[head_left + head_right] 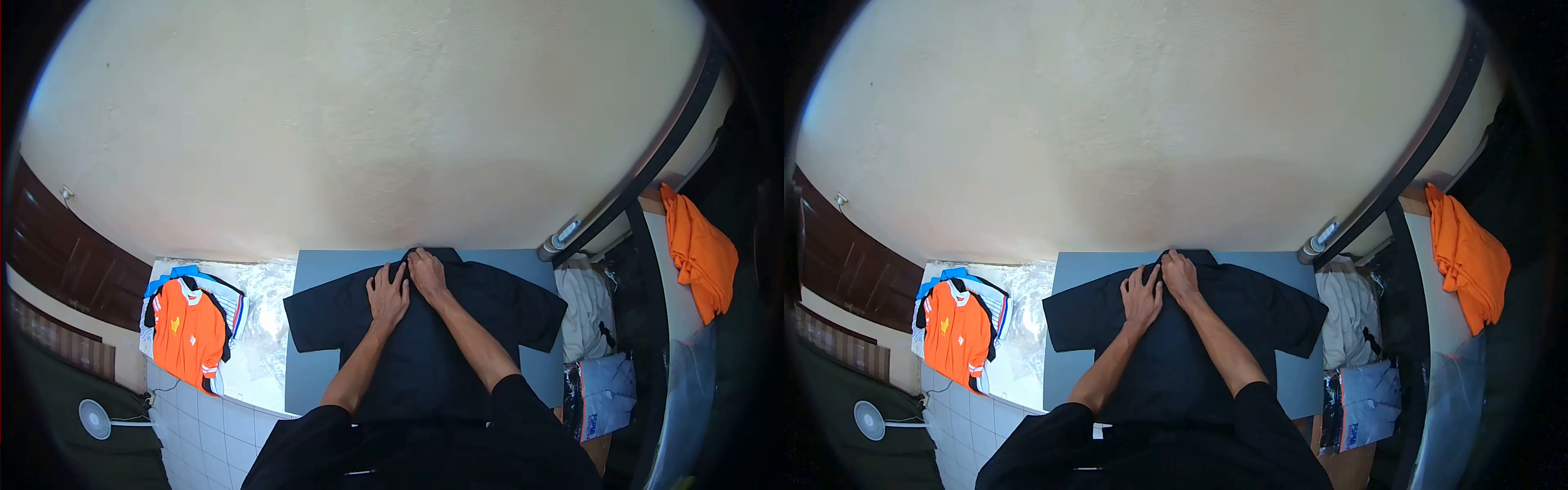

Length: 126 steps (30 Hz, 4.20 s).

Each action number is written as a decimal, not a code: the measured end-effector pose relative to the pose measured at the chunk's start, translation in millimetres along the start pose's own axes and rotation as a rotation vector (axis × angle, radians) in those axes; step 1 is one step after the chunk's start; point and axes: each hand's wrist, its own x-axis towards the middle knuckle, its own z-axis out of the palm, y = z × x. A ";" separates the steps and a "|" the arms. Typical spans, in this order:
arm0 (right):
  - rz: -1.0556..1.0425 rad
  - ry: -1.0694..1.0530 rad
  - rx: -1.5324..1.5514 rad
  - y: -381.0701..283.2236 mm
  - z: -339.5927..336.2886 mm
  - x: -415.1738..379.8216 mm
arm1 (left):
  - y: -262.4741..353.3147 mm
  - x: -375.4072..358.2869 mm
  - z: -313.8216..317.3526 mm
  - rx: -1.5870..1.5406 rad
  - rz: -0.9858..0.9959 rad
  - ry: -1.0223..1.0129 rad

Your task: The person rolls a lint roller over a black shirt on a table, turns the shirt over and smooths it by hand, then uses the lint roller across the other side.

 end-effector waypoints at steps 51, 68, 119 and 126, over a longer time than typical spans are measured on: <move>0.219 -0.203 0.106 -12.0 -18.8 18.9 | -14.4 0.0 -1.0 0.024 0.034 -0.070; 0.037 -0.179 -0.042 -14.5 -21.1 -31.4 | -9.7 11.0 3.7 -0.035 -0.130 -0.210; 0.714 -0.185 -0.319 163.3 -199.5 -219.7 | -171.3 -84.1 -100.5 0.122 -0.325 -0.162; 0.590 -0.217 -0.283 187.7 -212.9 -207.7 | -182.8 -77.9 -96.6 0.162 -0.302 -0.129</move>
